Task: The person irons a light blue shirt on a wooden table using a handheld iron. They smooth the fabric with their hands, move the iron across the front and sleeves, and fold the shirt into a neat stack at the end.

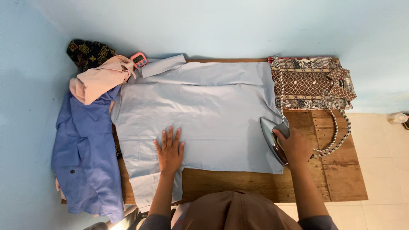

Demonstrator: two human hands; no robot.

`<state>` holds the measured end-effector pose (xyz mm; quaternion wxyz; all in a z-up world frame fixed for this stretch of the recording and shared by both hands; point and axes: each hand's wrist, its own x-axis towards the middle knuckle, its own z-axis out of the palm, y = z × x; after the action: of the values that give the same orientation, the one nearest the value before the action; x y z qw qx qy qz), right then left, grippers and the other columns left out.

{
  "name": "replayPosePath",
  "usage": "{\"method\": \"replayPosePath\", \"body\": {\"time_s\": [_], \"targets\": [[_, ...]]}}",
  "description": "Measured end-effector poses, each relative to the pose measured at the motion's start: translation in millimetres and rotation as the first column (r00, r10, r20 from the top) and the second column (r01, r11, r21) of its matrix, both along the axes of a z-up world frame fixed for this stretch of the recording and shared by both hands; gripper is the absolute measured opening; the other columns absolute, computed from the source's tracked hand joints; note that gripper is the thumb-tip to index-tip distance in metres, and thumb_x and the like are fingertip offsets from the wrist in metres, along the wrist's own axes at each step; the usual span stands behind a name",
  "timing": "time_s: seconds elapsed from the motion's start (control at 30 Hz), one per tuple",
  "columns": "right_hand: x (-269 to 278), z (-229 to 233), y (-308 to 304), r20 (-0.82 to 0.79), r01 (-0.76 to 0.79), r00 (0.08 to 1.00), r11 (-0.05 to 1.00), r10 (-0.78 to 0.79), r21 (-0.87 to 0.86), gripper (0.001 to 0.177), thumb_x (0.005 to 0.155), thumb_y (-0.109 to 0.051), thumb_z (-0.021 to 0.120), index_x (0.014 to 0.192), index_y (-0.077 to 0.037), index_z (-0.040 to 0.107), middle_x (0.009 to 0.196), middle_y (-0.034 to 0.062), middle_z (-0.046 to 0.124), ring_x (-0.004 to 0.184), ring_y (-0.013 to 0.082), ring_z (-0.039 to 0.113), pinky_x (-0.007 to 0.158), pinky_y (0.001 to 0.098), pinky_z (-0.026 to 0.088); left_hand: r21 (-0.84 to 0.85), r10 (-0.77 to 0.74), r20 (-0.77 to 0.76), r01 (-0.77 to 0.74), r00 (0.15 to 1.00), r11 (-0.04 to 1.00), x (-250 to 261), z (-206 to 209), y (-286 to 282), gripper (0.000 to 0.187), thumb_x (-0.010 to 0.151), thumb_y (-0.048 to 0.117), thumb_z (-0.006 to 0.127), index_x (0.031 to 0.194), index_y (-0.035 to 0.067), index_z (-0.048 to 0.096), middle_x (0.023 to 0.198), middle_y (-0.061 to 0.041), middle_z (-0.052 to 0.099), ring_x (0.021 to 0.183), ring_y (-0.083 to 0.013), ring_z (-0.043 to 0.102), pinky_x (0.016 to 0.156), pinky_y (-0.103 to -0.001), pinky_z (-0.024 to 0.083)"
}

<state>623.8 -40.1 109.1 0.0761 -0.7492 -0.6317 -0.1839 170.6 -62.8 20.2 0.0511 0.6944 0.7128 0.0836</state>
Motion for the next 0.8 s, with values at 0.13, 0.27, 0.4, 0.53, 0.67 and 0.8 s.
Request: {"method": "replayPosePath", "body": {"time_s": [0.13,0.27,0.4,0.53,0.67,0.8], "targets": [[6.4,2.4,-2.2,0.001,-0.135,0.991,0.986,0.135,-0.095,0.072,0.082,-0.084,0.055,0.078,-0.014,0.07,0.056,0.0073,0.061,0.047,0.0245,0.059,0.043,0.0374,0.044,0.016,-0.008,-0.017,0.008,1.0,1.0,-0.8,-0.3,0.9,0.061,0.105,0.051,0.03,0.162,0.031,0.024,0.171,-0.002,0.016,0.156,-0.0284,0.013,0.123,-0.061,0.002],[22.4,4.3,15.2,-0.054,0.098,0.992,0.974,-0.111,-0.205,0.078,0.087,-0.087,0.054,0.079,-0.012,0.07,0.058,0.0062,0.062,0.046,0.019,0.059,0.043,0.0339,0.045,0.029,-0.006,0.0,0.006,1.0,1.0,-1.5,-6.2,0.6,0.06,0.105,0.05,0.031,0.162,0.031,0.025,0.171,-0.001,0.017,0.157,-0.0287,0.014,0.123,-0.062,0.002],[12.1,15.1,14.5,0.003,-0.01,1.0,0.974,0.011,-0.225,0.07,0.08,-0.086,0.056,0.089,-0.018,0.072,0.057,0.0075,0.066,0.047,0.0228,0.062,0.044,0.0368,0.047,0.071,-0.015,-0.004,0.015,1.0,0.997,-1.9,-8.7,2.0,0.061,0.104,0.05,0.036,0.161,0.03,0.029,0.17,-0.003,0.02,0.155,-0.0314,0.017,0.122,-0.063,0.004],[-42.0,17.6,7.1,-0.213,-0.435,0.893,0.881,0.396,-0.185,0.065,0.075,-0.082,0.061,0.081,-0.017,0.072,0.064,0.0064,0.07,0.053,0.0246,0.068,0.047,0.0396,0.051,-0.077,0.04,-0.069,-0.045,0.997,0.996,1.9,-3.1,11.3,0.059,0.104,0.056,0.039,0.158,0.031,0.035,0.17,-0.001,0.024,0.16,-0.0273,0.02,0.128,-0.061,0.006],[-112.1,9.3,-7.4,-0.304,-0.628,0.771,0.749,0.56,-0.213,0.065,0.078,-0.079,0.062,0.077,-0.015,0.069,0.064,0.0026,0.07,0.055,0.0241,0.068,0.051,0.0403,0.052,0.073,0.011,0.036,-0.014,0.999,0.997,5.9,-7.9,30.6,0.057,0.106,0.053,0.04,0.158,0.031,0.036,0.171,-0.003,0.025,0.161,-0.0301,0.021,0.131,-0.059,0.009],[-123.7,12.5,-4.0,-0.296,-0.634,0.769,0.734,0.566,-0.244,0.065,0.079,-0.077,0.063,0.079,-0.012,0.07,0.064,0.0042,0.07,0.047,0.0232,0.067,0.042,0.0393,0.051,0.066,-0.022,0.001,0.022,1.0,0.998,8.8,-10.5,35.2,0.065,0.102,0.055,0.041,0.16,0.029,0.031,0.169,-0.006,0.022,0.155,-0.0336,0.018,0.122,-0.061,0.008]]}}
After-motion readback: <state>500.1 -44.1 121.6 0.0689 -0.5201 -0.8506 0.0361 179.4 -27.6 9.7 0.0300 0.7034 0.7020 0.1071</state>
